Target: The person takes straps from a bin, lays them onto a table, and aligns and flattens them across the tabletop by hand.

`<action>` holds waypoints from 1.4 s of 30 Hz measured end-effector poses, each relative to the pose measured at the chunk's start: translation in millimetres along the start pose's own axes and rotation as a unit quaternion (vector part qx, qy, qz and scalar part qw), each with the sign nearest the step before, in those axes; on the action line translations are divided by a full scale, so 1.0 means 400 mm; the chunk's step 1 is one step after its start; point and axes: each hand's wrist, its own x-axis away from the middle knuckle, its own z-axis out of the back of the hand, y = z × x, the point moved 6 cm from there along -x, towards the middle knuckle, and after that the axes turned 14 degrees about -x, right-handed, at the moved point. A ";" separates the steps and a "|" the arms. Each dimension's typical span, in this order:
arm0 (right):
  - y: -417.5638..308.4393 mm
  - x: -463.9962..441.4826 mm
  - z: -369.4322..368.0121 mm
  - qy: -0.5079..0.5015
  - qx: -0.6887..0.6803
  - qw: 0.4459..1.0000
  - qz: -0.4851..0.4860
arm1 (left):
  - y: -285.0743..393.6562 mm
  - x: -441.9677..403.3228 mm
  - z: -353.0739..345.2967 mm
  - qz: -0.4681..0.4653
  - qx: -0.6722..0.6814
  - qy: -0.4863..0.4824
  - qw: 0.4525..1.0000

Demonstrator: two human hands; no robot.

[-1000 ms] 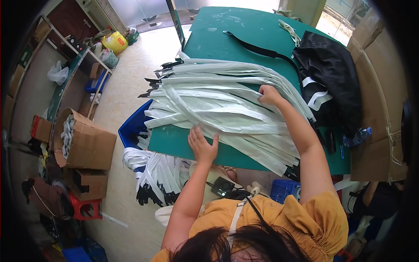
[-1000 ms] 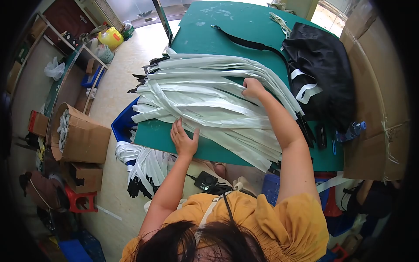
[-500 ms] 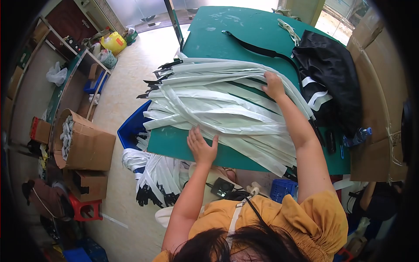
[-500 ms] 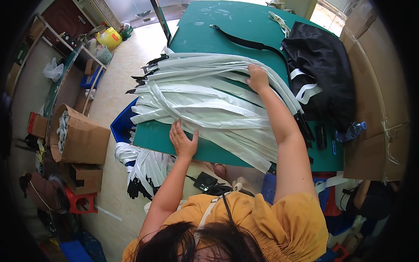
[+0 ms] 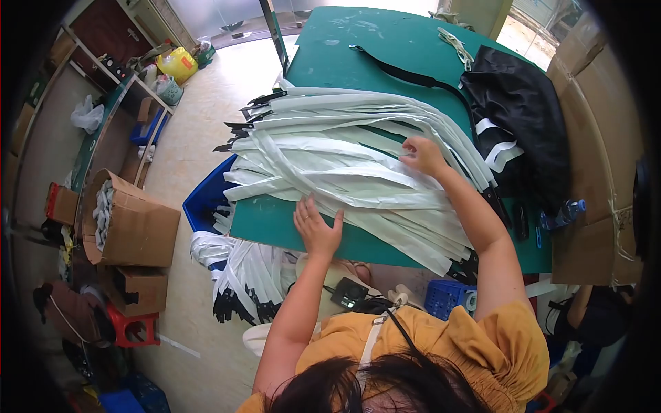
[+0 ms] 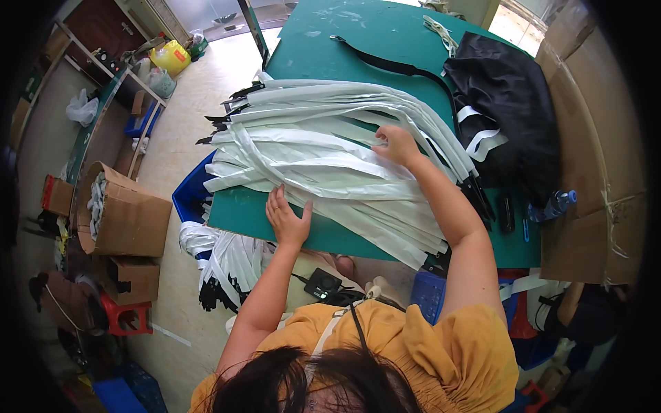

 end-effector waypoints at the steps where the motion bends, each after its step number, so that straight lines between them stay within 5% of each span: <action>1: -0.004 0.003 -0.009 -0.016 -0.022 1.000 -0.005 | 0.000 0.000 -0.001 -0.001 0.000 0.000 1.000; 8: -0.040 0.009 -0.077 -0.107 0.018 0.994 0.018 | 0.001 0.000 0.000 0.002 -0.004 -0.004 1.000; 21: 0.091 -0.073 -0.041 0.048 0.314 0.942 0.109 | 0.001 -0.002 -0.003 -0.002 0.000 -0.008 1.000; 25: 0.026 -0.091 -0.005 0.070 0.288 0.952 0.072 | 0.002 -0.002 -0.001 0.002 -0.001 -0.016 1.000; 26: -0.032 -0.082 0.004 0.046 0.194 0.978 0.061 | 0.001 -0.004 -0.001 0.002 0.000 -0.011 1.000; 28: -0.129 -0.047 0.004 -0.008 0.002 0.999 0.032 | -0.001 -0.001 -0.003 0.002 0.002 -0.007 1.000; 30: -0.208 0.029 -0.048 -0.185 -0.105 0.977 -0.008 | -0.003 -0.002 -0.006 0.005 0.002 -0.010 1.000; 33: -0.291 0.148 -0.099 -0.172 0.058 0.968 0.173 | 0.002 0.001 -0.001 -0.002 -0.016 -0.015 1.000; 37: -0.210 0.112 -0.088 -0.068 -0.036 0.996 0.042 | 0.003 0.003 -0.004 -0.013 -0.031 -0.013 0.999; 42: -0.118 0.035 -0.064 -0.048 0.009 0.998 -0.035 | 0.002 0.001 0.004 0.000 -0.008 -0.017 1.000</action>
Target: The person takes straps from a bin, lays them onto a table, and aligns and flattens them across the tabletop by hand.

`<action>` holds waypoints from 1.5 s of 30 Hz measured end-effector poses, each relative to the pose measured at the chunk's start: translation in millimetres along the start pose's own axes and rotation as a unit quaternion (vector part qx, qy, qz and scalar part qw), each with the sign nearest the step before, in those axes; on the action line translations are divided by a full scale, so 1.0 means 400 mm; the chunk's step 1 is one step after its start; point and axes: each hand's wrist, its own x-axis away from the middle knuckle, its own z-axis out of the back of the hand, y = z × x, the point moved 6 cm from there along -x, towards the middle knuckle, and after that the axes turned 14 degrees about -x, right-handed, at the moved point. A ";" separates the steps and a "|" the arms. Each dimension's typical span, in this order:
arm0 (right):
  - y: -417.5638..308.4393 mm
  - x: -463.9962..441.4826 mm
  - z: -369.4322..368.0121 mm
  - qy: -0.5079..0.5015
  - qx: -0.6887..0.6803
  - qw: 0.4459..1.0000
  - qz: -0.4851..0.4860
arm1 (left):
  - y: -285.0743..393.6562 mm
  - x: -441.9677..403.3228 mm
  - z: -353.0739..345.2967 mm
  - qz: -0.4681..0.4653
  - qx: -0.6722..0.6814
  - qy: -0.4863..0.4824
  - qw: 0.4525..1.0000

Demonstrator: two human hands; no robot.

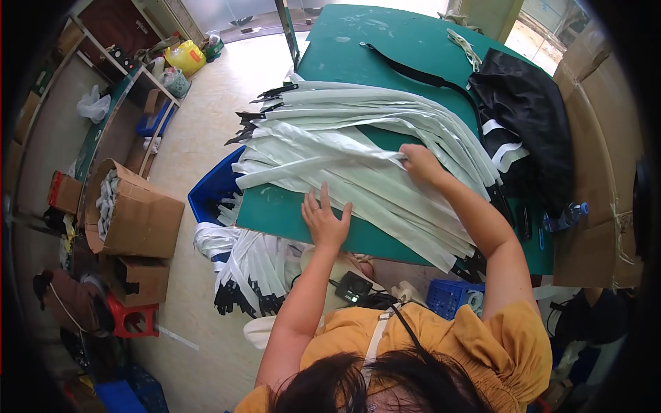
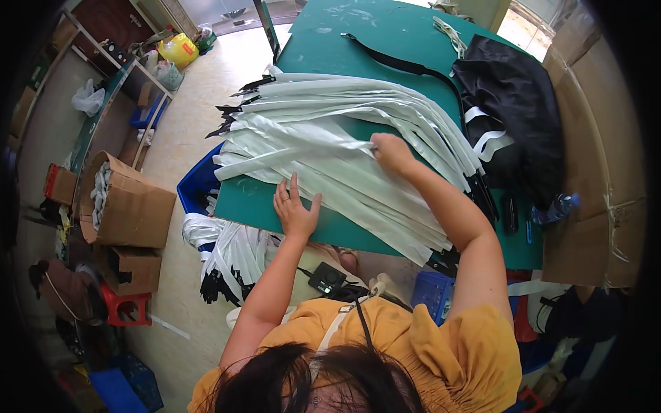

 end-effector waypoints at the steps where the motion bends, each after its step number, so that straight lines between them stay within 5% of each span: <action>1: 0.033 -0.036 0.018 0.024 0.016 1.000 0.005 | -0.001 0.000 0.001 0.002 0.003 -0.002 1.000; 6: 0.139 -0.176 0.231 0.282 0.175 0.943 0.018 | -0.002 0.002 -0.004 0.003 -0.009 -0.005 1.000; 9: 0.107 -0.138 0.262 0.346 0.344 0.873 0.018 | 0.001 -0.002 -0.002 0.000 -0.014 -0.005 1.000; 11: 0.003 -0.096 0.200 0.297 0.345 0.878 0.145 | 0.002 -0.003 -0.002 0.001 -0.021 -0.007 1.000; 13: -0.040 -0.049 0.086 0.024 0.036 0.999 -0.004 | 0.004 -0.003 -0.002 -0.003 -0.031 -0.012 0.999; 16: -0.123 0.097 -0.071 -0.103 0.117 0.987 0.046 | 0.001 -0.001 -0.006 0.000 -0.020 -0.009 1.000; 27: -0.093 0.084 -0.041 0.047 0.044 0.998 0.025 | -0.004 0.000 -0.007 0.009 -0.007 -0.009 1.000; 30: -0.022 0.049 -0.043 0.000 -0.015 0.994 -0.105 | -0.006 0.000 -0.010 0.007 -0.008 -0.007 1.000; 34: -0.043 0.026 -0.007 -0.015 -0.057 0.995 -0.076 | -0.005 0.000 -0.009 0.009 -0.010 -0.014 1.000; 38: -0.078 0.053 -0.016 0.049 0.050 0.997 0.038 | -0.006 -0.001 -0.009 0.010 -0.008 -0.012 1.000; 41: -0.046 0.013 0.032 0.105 0.035 0.993 0.031 | -0.007 0.002 -0.009 0.008 -0.008 -0.012 1.000; 43: -0.002 -0.059 0.088 0.051 -0.043 0.995 -0.069 | -0.006 0.001 -0.010 0.006 -0.009 -0.008 1.000; 45: 0.021 -0.117 0.137 0.040 0.035 0.999 -0.012 | -0.005 0.003 -0.010 0.008 -0.013 -0.011 1.000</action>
